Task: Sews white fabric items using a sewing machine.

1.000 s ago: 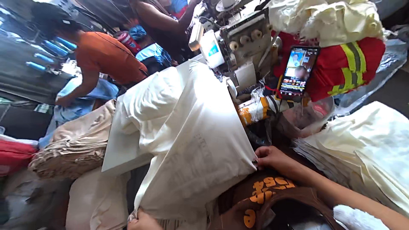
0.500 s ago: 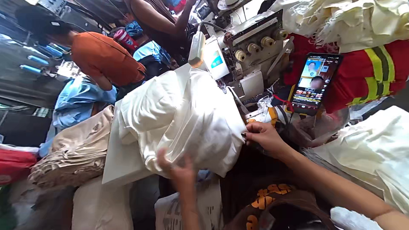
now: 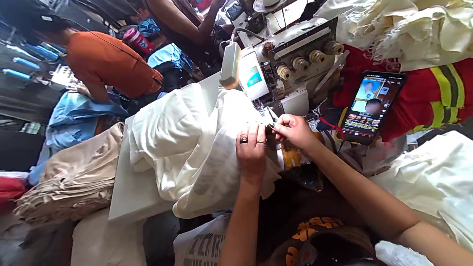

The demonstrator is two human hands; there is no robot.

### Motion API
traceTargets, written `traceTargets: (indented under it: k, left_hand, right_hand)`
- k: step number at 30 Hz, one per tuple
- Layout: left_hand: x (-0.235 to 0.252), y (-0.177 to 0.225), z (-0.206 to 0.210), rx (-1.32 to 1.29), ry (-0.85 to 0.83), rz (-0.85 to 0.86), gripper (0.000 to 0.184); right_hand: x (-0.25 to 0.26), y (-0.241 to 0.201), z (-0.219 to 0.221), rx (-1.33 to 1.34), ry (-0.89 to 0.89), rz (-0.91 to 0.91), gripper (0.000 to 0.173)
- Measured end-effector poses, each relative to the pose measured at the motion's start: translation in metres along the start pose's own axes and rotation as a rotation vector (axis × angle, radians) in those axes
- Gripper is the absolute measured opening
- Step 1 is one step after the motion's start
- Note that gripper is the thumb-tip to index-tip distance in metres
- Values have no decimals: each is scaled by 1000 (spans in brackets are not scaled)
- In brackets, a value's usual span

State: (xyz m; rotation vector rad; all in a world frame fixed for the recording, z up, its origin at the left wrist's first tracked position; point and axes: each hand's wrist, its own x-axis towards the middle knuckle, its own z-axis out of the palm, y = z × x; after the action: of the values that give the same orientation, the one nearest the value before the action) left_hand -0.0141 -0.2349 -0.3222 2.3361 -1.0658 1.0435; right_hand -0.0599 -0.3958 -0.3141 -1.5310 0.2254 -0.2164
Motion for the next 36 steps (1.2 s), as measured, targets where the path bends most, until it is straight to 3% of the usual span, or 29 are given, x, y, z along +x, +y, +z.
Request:
traceTargets:
  k: [4, 8, 14, 18, 21, 23, 25, 28, 31, 33, 36]
  left_hand:
    - [10, -7, -10, -30, -55, 34, 26]
    - [22, -11, -11, -38, -98, 56, 23]
    - [55, -46, -8, -131, -273, -171, 27]
    - [44, -64, -26, -15, -173, -301, 25]
    - [17, -39, -58, 13, 6, -378, 22]
    - [-4, -15, -75, -20, 120, -360, 21]
    - [-22, 8, -84, -103, 167, -330, 20]
    - [-41, 40, -77, -189, 94, -322, 16]
    - [-60, 58, -46, -247, -14, -295, 14]
    - [-67, 64, -32, -284, -54, -270, 13]
    - [-59, 62, -43, -409, -168, -194, 11]
  right_hand:
    - [-12, 35, 13, -181, -98, -81, 18]
    - [-20, 37, 25, -307, -168, -136, 22]
    - [-19, 30, 27, -366, -273, -252, 24]
    - [-19, 5, 31, -315, -193, -457, 16]
    - [-12, -15, 37, -270, -88, -583, 23]
    - [-7, -23, 38, -257, -152, -558, 36]
    - [-6, -23, 34, -323, -192, -496, 35]
    - [-15, -15, 14, -639, -17, -538, 26]
    - [-19, -5, -7, -858, 127, -419, 26]
    - [-21, 0, -14, -766, 3, -251, 31]
    - [-27, 9, -11, -351, -280, 18, 29]
